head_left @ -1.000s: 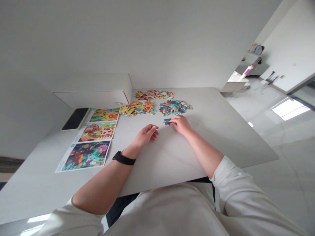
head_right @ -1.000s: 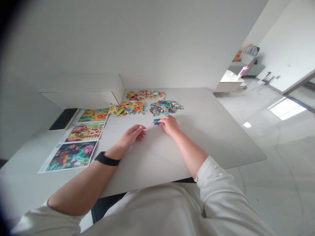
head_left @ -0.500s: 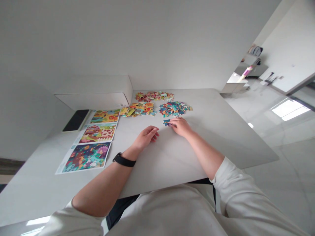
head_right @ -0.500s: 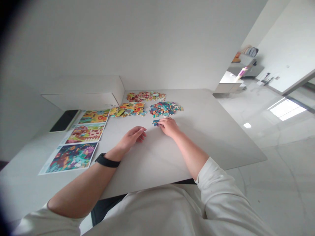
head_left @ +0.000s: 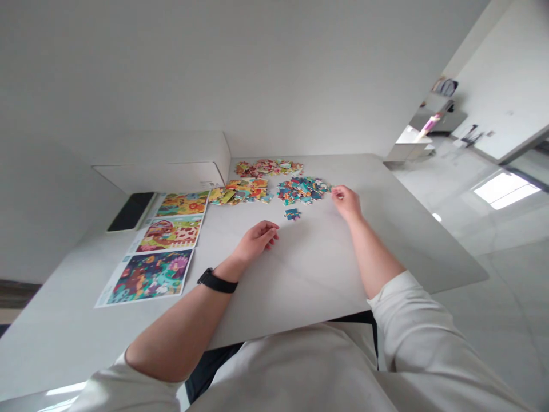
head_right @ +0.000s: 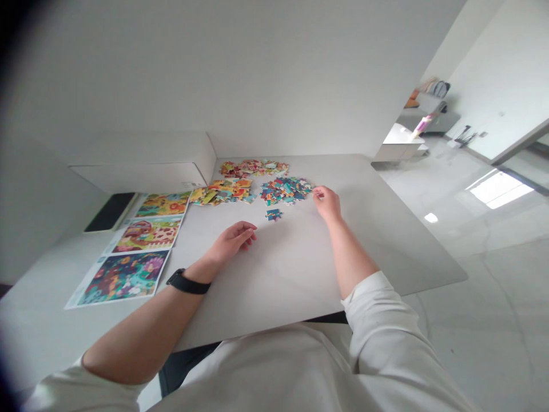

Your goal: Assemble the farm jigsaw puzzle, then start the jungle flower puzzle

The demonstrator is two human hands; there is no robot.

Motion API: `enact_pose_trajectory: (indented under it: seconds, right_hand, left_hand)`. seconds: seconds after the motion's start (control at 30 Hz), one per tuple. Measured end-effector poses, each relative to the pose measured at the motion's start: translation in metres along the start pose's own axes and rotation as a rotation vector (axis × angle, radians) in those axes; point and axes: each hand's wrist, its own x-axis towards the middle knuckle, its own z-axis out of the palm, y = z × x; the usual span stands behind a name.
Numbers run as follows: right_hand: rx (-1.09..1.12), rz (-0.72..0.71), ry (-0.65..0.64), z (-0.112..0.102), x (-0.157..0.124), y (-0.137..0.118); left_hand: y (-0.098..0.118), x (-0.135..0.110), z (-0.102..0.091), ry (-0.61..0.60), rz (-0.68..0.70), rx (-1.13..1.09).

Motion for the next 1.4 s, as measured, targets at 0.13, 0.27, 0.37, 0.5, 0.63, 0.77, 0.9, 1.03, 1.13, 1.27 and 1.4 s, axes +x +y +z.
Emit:
enact_pose_trajectory:
  seconds: [0.13, 0.27, 0.37, 0.5, 0.63, 0.77, 0.9, 1.03, 1.13, 1.27, 1.4]
  right_hand:
    - [-0.122, -0.102, -0.15, 0.025, -0.004, 0.003]
    - [-0.21, -0.129, -0.18, 0.035, -0.001, 0.002]
    - [-0.222, -0.138, -0.175, 0.037, 0.001, 0.003]
    - [-0.2, -0.154, -0.184, 0.038, 0.002, 0.002]
    - [-0.198, -0.156, -0.172, 0.039, 0.003, -0.002]
    - [-0.191, -0.167, -0.17, 0.038, 0.002, -0.008]
    - [-0.153, -0.126, -0.185, 0.033, 0.0, -0.015]
    - [-0.106, -0.137, -0.173, 0.024, -0.009, -0.025]
    - [-0.037, -0.216, -0.196, 0.022, -0.023, -0.04]
    - [0.085, -0.393, -0.246, 0.025, -0.049, -0.074]
    - [0.179, -0.44, -0.27, 0.032, -0.077, -0.11]
  left_hand:
    - [0.002, -0.002, 0.002, -0.01, 0.003, 0.033]
    - [0.002, -0.001, 0.004, -0.022, 0.016, 0.059]
    - [0.0, 0.0, 0.005, -0.022, 0.019, 0.049]
    - [-0.002, 0.001, 0.007, 0.0, 0.04, 0.07]
    - [-0.004, 0.002, 0.009, 0.031, 0.052, 0.111]
    - [-0.007, 0.004, 0.009, 0.038, 0.058, 0.11]
    - [-0.01, 0.005, 0.008, 0.024, 0.051, 0.086]
    - [-0.008, 0.005, 0.004, -0.025, 0.016, -0.019]
    - [-0.007, 0.005, 0.001, -0.02, 0.0, -0.101]
    - [-0.005, 0.003, 0.001, 0.034, 0.003, -0.185]
    - [-0.001, -0.001, 0.004, 0.048, -0.002, -0.286]
